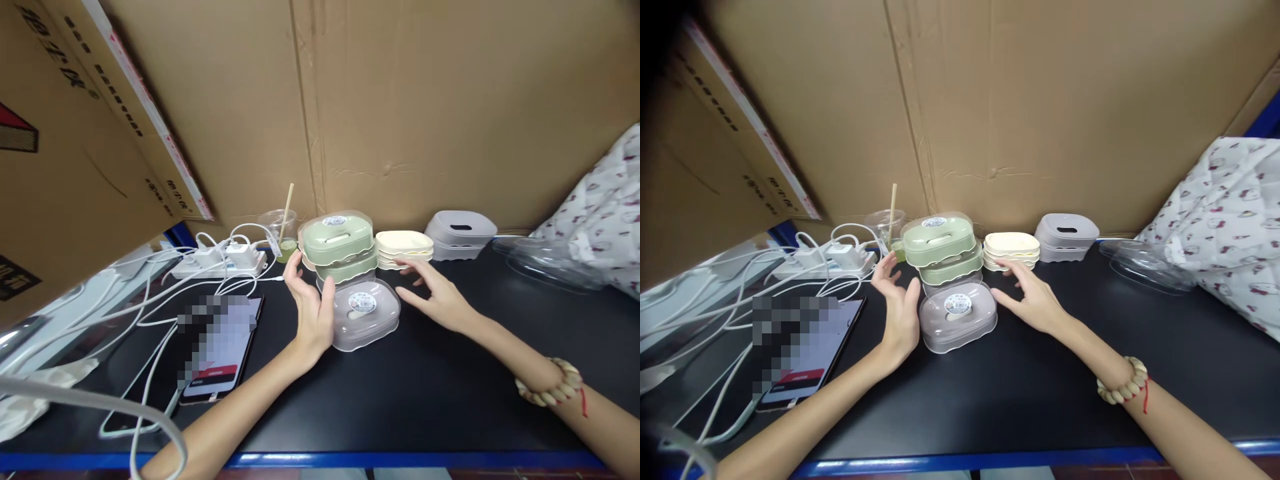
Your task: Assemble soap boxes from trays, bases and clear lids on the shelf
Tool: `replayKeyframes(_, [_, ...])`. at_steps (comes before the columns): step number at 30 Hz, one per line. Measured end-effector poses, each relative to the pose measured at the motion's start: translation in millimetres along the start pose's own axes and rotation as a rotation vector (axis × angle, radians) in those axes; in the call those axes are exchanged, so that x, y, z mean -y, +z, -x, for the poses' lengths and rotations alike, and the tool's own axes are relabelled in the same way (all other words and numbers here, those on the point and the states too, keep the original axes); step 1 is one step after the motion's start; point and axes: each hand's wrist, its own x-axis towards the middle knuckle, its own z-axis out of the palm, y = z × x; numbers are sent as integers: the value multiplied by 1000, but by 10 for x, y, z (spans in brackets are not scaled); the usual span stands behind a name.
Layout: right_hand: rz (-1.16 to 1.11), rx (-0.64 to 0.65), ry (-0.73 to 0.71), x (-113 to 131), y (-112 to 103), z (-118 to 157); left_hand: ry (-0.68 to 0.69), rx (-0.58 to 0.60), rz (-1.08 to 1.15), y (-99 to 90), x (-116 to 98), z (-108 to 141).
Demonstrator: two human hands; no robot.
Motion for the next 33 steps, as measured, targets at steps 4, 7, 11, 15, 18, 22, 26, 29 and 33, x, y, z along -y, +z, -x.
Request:
replayKeyframes(4, [357,-283,-39,-300,-183,-95,470,97,8,-87,-140,-11])
replayKeyframes(7, [577,-367,20,-574,-323,-110,788,280,-95,-130,-219,-21])
replayKeyframes(11, [680,-391,133,-877,-410,-71,1021,411,-199,-95,-234,30])
replayKeyframes(15, [699,-384,147,-983,-444,-51,860,469,-191,-48,-269,102])
replayKeyframes(18, [709,-402,133,-988,-495,-47,747,362,-210,-63,-276,53])
replayKeyframes(22, [693,-425,69,-1010,-570,-33,512,63,-250,-128,-128,-158])
replayKeyframes(26, [692,-561,-18,-933,-587,-40,259,-109,-137,-165,43,-311])
replayKeyframes(29, [705,-716,-39,-727,-549,-69,140,-97,-9,-161,-8,-292])
replayKeyframes(33, [714,-791,-218,-328,-456,-104,199,147,163,-140,-247,-138])
